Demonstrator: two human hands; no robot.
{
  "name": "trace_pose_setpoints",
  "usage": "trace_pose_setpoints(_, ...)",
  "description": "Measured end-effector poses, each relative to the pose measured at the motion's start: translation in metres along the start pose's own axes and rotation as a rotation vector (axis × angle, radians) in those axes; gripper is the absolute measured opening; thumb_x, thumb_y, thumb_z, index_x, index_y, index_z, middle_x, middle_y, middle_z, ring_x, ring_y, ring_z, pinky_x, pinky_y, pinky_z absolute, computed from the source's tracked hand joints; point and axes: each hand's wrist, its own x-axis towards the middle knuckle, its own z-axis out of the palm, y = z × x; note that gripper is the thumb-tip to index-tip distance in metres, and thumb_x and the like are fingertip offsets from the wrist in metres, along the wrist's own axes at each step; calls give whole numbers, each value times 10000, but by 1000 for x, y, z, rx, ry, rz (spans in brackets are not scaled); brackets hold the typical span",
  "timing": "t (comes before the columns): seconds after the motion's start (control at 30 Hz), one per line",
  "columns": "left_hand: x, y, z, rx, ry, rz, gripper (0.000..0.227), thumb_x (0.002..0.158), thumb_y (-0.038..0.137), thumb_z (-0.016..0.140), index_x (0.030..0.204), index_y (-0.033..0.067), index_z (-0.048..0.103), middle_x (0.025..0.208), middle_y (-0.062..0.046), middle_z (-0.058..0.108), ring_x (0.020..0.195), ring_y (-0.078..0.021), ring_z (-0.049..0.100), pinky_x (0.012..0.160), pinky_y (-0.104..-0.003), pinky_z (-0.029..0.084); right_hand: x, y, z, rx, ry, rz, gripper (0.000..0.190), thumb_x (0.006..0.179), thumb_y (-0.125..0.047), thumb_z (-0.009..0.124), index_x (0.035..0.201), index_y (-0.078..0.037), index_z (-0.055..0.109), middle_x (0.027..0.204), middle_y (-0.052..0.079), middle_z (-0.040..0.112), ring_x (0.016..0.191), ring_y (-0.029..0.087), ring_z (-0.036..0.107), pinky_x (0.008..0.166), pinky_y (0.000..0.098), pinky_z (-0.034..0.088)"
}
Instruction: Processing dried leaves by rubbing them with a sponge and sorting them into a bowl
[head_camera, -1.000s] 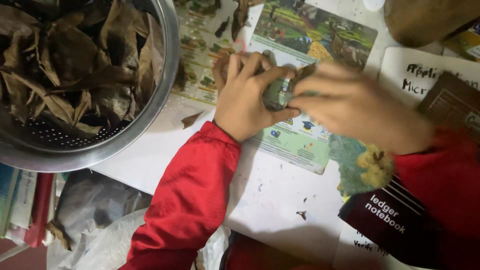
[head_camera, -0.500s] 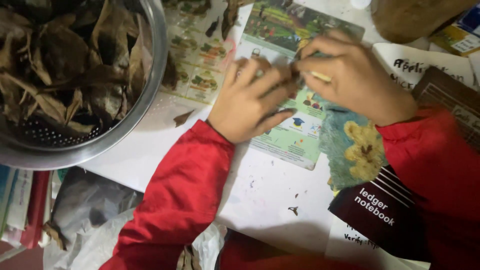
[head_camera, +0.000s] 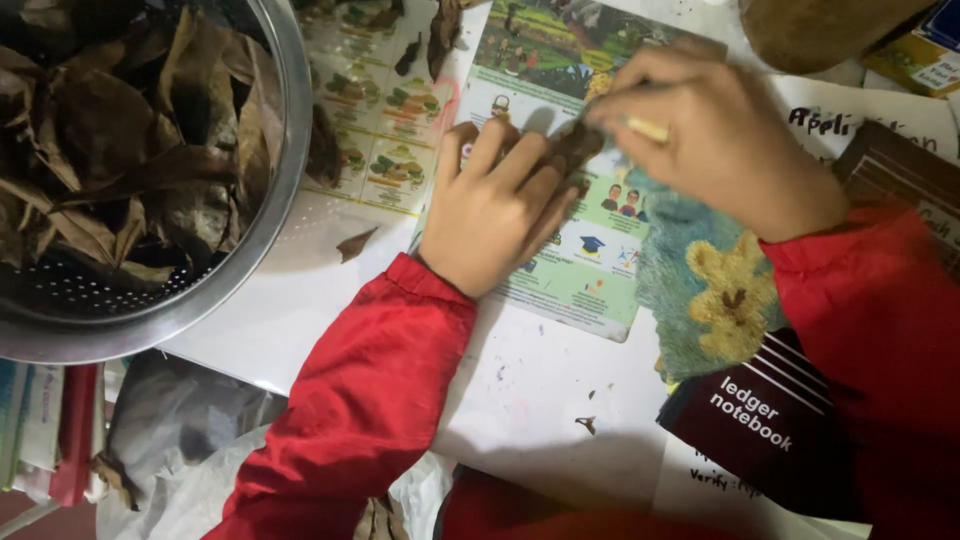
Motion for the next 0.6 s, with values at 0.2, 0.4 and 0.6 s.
trace_pose_setpoints(0.2, -1, 1, -6, 1, -42, 2, 236, 1010, 335, 712, 960, 106, 736, 1043, -8, 570, 989, -286, 533, 875, -478, 412, -13, 9, 3, -190, 191, -92, 200, 1038, 97, 795, 1231, 49, 814, 1114, 172, 628, 1041, 326, 566, 844, 438, 544)
trace_pose_setpoints(0.4, 0, 1, -9, -27, -58, -11, 238, 1035, 297, 667, 965, 82, 740, 1052, -34, 564, 997, -304, 524, 860, -475, 406, -2, -8, 4, -324, -23, -235, 258, 919, -148, 792, 1174, -113, 787, 1108, 5, 705, 984, 189, 557, 645, 302, 525)
trace_pose_setpoints(0.6, -3, -4, -3, -136, -73, 8, 210, 1011, 285, 691, 987, 78, 718, 1089, -34, 581, 982, -301, 526, 835, -473, 386, -4, 13, 7, -231, 102, -91, 219, 1036, 27, 743, 1187, -93, 848, 1135, 52, 713, 977, 297, 598, 719, 438, 523)
